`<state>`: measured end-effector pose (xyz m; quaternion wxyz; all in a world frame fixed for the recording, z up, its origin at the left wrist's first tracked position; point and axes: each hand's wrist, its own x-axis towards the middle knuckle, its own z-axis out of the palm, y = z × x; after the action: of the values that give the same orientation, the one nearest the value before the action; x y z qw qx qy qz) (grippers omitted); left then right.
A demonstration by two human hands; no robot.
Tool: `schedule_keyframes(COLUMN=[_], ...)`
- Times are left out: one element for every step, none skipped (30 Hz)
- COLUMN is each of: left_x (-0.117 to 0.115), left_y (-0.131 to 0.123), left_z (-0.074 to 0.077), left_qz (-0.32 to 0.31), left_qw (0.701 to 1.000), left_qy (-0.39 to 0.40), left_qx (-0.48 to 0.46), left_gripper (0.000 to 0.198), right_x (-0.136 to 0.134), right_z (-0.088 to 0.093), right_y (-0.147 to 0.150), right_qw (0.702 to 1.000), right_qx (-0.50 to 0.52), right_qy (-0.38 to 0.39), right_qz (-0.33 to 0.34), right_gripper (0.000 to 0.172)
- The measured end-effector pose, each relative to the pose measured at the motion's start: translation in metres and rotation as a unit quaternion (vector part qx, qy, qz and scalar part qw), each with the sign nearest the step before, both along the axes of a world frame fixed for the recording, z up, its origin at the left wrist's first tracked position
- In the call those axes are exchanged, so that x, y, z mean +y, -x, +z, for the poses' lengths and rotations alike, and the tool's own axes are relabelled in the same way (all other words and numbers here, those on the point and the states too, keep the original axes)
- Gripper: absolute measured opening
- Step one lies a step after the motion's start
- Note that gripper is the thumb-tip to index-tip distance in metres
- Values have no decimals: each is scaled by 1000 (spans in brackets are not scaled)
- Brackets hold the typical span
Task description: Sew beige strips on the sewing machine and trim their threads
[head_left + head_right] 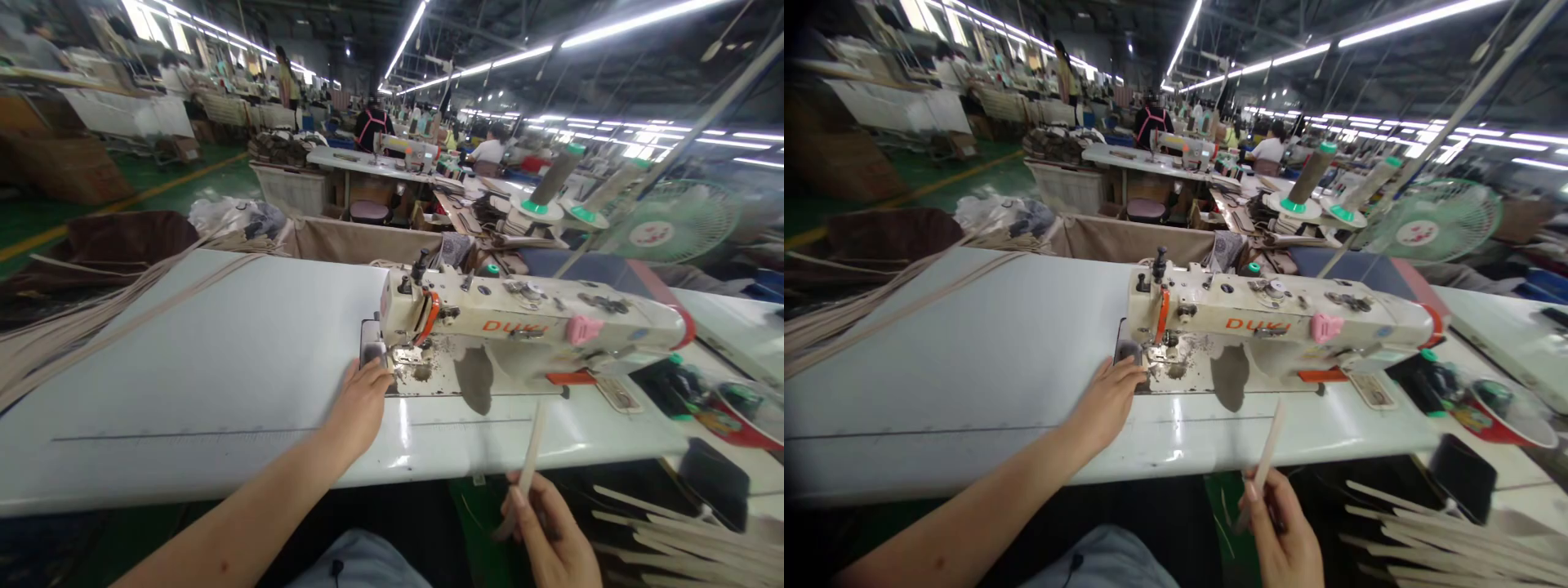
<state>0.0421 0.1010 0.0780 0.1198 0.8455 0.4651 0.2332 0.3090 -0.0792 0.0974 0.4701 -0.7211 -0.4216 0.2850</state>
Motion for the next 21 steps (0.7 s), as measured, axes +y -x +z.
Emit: schedule_keyframes(left_x=[4,7,10,13,15,18,19,21,22,23,24,25,27,29,32,36,41,47,54,61,69], left_y=[0,0,0,0,-1,-1,-1,-2,-2,-1,-1,0,1,2,3,4,5,7,9,10,11], left_z=[1,2,2,2,2,1,0,-1,-1,-2,-3,-3,-4,-4,-4,-4,-4,-4,-4,-5,-5], left_qz=[1,3,5,6,8,8,8,8,8,9,10,11,11,12,12,11,11,11,12,16,21], left_qw=[1000,1000,1000,1000,1000,999,999,999,999,998,998,998,997,996,996,996,995,995,996,996,996], left_qy=[8,14,18,21,25,29,33,38,43,48,54,60,65,70,72,72,70,65,60,55,51], left_qx=[-5,-9,-11,-14,-17,-19,-20,-22,-24,-27,-31,-36,-41,-48,-54,-60,-65,-68,-69,-68,-66], left_gripper=[44,44,44,45,45,45,46,46,46,46,45,44,42,41,40,39,37,36,34,33,31], right_x=[1,1,2,3,4,6,8,10,12,15,18,20,23,26,29,33,36,39,42,46,49], right_z=[1,2,2,1,-1,-4,-7,-10,-13,-16,-19,-21,-22,-23,-24,-24,-23,-22,-21,-20,-19], right_y=[5,10,15,19,22,24,26,27,28,29,30,32,34,36,39,42,46,50,54,58,62], right_qw=[1000,999,999,999,999,999,998,997,996,994,993,990,989,987,985,984,982,981,979,977,975], right_qx=[-3,-6,-8,-8,-5,-2,1,0,-3,-11,-22,-37,-52,-68,-84,-99,-112,-123,-131,-138,-142], right_qy=[11,17,18,17,17,18,21,26,32,36,38,38,35,29,22,15,8,2,-3,-8,-12], right_qz=[24,39,45,46,47,49,55,68,83,99,113,127,136,142,147,149,151,153,157,164,172], right_gripper=[49,50,51,52,52,53,54,55,56,56,56,56,56,57,58,59,60,60,60,59,58])
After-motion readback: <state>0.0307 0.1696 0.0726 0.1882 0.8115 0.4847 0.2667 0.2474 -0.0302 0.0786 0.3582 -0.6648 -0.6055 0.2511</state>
